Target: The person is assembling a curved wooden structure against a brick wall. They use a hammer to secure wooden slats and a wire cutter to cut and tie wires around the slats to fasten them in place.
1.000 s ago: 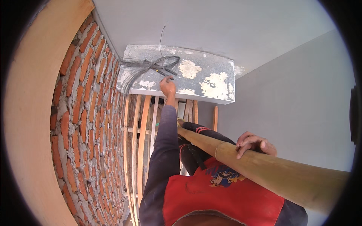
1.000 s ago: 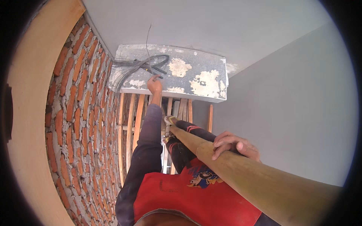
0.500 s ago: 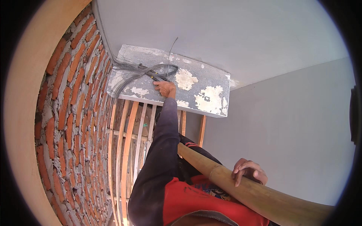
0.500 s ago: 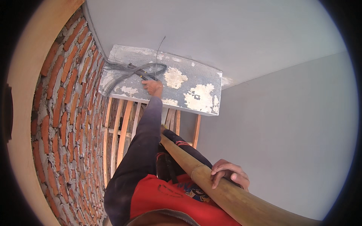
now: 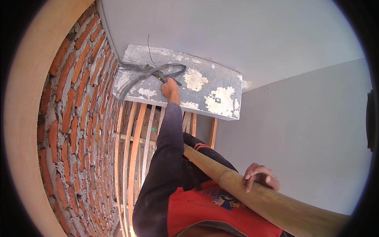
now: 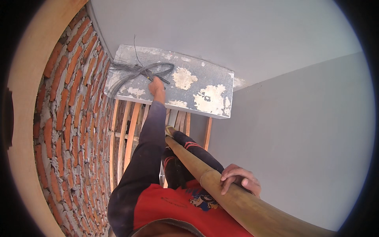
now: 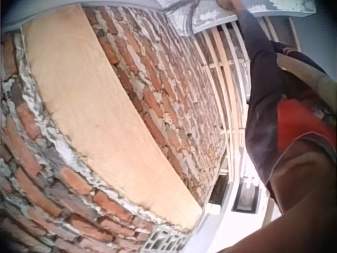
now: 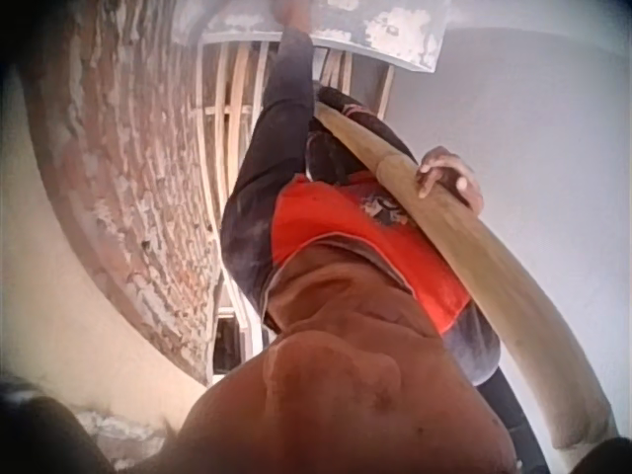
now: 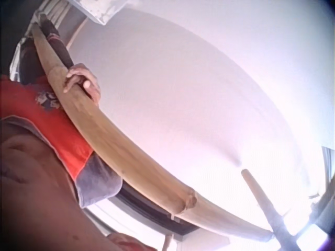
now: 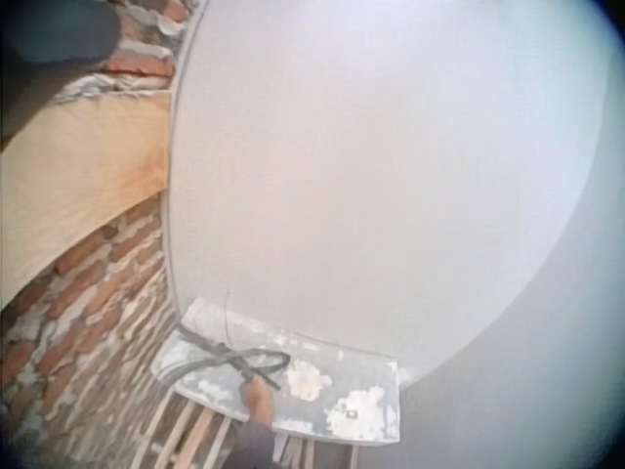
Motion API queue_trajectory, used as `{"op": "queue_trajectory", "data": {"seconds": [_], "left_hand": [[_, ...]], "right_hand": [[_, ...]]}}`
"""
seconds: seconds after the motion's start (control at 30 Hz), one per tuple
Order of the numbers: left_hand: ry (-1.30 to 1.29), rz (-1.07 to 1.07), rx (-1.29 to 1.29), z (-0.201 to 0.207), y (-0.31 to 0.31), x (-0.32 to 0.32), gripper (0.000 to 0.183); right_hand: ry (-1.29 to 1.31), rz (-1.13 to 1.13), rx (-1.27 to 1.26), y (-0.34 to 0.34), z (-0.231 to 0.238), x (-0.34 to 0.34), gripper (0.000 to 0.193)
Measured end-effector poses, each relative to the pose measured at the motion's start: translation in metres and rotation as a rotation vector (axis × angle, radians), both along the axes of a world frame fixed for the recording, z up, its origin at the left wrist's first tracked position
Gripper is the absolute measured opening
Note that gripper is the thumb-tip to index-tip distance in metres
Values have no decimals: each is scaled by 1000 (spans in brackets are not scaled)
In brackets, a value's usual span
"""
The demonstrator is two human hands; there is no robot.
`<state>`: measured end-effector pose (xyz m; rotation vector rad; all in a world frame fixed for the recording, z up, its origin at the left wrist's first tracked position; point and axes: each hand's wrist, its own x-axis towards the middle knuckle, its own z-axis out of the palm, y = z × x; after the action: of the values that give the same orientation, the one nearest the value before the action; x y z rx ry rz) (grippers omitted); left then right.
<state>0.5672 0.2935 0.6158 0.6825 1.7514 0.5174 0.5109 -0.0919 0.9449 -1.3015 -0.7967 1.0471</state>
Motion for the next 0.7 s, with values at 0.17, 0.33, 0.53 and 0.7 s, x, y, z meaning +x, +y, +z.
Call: {"op": "queue_trajectory", "data": {"seconds": [0.17, 0.33, 0.53, 0.7], "left_hand": [[147, 101, 117, 3, 18, -13, 73], [-183, -155, 87, -50, 81, -16, 67], [285, -328, 274, -65, 100, -36, 48], [76, -374, 563, -7, 77, -34, 41]], "right_hand": [[62, -109, -22, 2, 0, -7, 45], [118, -145, -29, 3, 1, -8, 45], [19, 42, 45, 5, -6, 6, 44], [91, -95, 46, 5, -5, 0, 43]]}}
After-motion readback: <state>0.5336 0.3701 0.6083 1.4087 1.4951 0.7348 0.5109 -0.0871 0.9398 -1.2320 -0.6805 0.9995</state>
